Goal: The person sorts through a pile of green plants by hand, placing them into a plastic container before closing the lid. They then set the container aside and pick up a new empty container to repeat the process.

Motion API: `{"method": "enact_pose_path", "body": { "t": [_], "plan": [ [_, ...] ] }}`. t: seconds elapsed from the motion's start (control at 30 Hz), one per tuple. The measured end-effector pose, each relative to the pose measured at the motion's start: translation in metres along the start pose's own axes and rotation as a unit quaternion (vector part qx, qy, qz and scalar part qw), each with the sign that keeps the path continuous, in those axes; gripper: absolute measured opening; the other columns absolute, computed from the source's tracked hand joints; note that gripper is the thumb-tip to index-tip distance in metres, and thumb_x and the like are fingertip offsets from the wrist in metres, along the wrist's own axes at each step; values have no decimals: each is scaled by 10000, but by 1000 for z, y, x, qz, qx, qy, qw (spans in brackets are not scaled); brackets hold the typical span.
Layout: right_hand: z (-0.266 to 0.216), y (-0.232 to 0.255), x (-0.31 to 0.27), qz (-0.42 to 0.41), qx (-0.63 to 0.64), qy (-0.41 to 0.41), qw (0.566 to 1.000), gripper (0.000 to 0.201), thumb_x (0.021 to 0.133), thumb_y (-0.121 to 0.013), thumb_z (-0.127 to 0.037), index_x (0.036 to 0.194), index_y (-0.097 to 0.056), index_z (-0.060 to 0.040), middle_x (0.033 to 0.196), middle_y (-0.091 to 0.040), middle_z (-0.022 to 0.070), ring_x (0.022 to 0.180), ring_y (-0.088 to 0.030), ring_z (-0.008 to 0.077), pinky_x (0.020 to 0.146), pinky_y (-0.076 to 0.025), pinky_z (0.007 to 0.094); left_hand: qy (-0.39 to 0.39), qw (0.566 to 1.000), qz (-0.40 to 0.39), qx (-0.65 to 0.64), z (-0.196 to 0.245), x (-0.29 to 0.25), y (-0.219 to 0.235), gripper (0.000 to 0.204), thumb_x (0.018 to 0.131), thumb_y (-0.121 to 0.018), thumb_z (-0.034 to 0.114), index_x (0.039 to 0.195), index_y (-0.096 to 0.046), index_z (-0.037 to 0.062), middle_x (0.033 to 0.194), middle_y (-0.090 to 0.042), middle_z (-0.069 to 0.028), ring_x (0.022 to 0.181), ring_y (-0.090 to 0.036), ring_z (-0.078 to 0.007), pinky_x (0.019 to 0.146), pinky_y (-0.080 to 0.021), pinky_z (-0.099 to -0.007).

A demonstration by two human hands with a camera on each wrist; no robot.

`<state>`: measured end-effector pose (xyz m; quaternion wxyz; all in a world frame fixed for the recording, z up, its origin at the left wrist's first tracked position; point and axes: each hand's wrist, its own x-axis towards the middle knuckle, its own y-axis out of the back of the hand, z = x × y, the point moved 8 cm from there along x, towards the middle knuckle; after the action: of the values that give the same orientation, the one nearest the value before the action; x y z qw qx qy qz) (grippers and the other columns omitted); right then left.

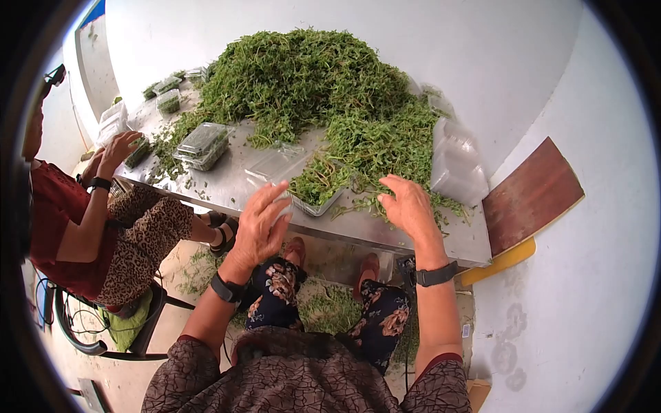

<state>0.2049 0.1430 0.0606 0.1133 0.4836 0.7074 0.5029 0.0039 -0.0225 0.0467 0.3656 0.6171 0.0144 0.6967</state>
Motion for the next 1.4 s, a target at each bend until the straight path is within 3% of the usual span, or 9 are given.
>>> {"method": "enact_pose_path", "body": {
  "t": [0.23, 0.3, 0.47, 0.53, 0.77, 0.93, 1.27, 1.33, 1.4],
  "plan": [
    [-9, -9, -9, -6, -76, 59, 995, 318, 766, -673, -105, 1076, -664, -31, 1117, -643, 160, 1004, -589, 349, 906, -461, 413, -57, 992, -91, -66, 10, -64, -16, 239, 697, -692, 8, 918, -601, 14, 1044, -598, -111, 848, -592, -279, 745, -474, -384],
    [7, -22, -5, -53, -97, 25, 994, 311, 756, -658, -114, 1051, -667, -14, 1082, -648, 177, 1021, -566, 355, 913, -448, 416, -25, 983, -146, -108, 0, -85, -33, 253, 674, -664, -8, 918, -614, 37, 1037, -622, -79, 804, -598, -277, 725, -478, -384],
    [19, -24, 15, -56, -238, 35, 969, 119, 752, -608, -76, 828, -690, -36, 880, -674, 154, 841, -606, 351, 778, -494, 439, 60, 961, -230, -141, -22, -132, -68, 134, 723, -659, 58, 854, -638, 35, 919, -652, -90, 797, -623, -293, 709, -512, -384],
    [8, 1, 19, 102, -195, 107, 970, 99, 708, -556, -37, 616, -580, -9, 635, -590, 192, 688, -602, 393, 621, -491, 483, 107, 950, -251, -151, -33, -147, -83, 87, 749, -653, 84, 822, -639, 40, 867, -654, -83, 796, -623, -294, 707, -519, -383],
    [37, 21, 39, 125, -179, 23, 976, 138, 716, -628, -129, 674, -595, -2, 672, -611, 190, 714, -615, 387, 649, -493, 482, 163, 946, -246, -137, -47, -167, -105, 90, 763, -640, 141, 770, -650, 52, 814, -656, -74, 763, -635, -289, 678, -526, -373],
    [33, 3, 40, 12, -187, -45, 981, 248, 688, -688, -219, 685, -580, 4, 702, -611, 203, 713, -615, 389, 653, -480, 479, 153, 948, -266, -89, -50, -165, -109, 104, 764, -643, 166, 776, -656, 63, 815, -653, -83, 744, -638, -286, 664, -525, -373],
    [44, -2, 64, 38, -258, 39, 965, 133, 671, -636, -134, 613, -595, -22, 640, -597, 194, 646, -610, 373, 636, -484, 442, 154, 949, -261, -91, -52, -165, -108, 91, 759, -641, 151, 784, -645, 63, 812, -638, -95, 712, -632, -303, 646, -524, -386],
    [40, 29, 64, 108, -84, -66, 988, 102, 676, -629, -129, 714, -684, -53, 674, -617, 202, 660, -627, 357, 654, -497, 425, 152, 950, -260, -88, -51, -165, -107, 90, 759, -640, 148, 793, -642, 65, 808, -636, -96, 712, -631, -306, 646, -524, -389],
    [36, 38, 72, 95, -110, -83, 986, 149, 694, -647, -151, 803, -703, -67, 708, -635, 195, 698, -638, 346, 685, -501, 417, 157, 947, -272, -70, -51, -165, -107, 99, 757, -639, 147, 814, -641, 67, 812, -634, -98, 711, -629, -312, 646, -521, -392]
  ]
}}
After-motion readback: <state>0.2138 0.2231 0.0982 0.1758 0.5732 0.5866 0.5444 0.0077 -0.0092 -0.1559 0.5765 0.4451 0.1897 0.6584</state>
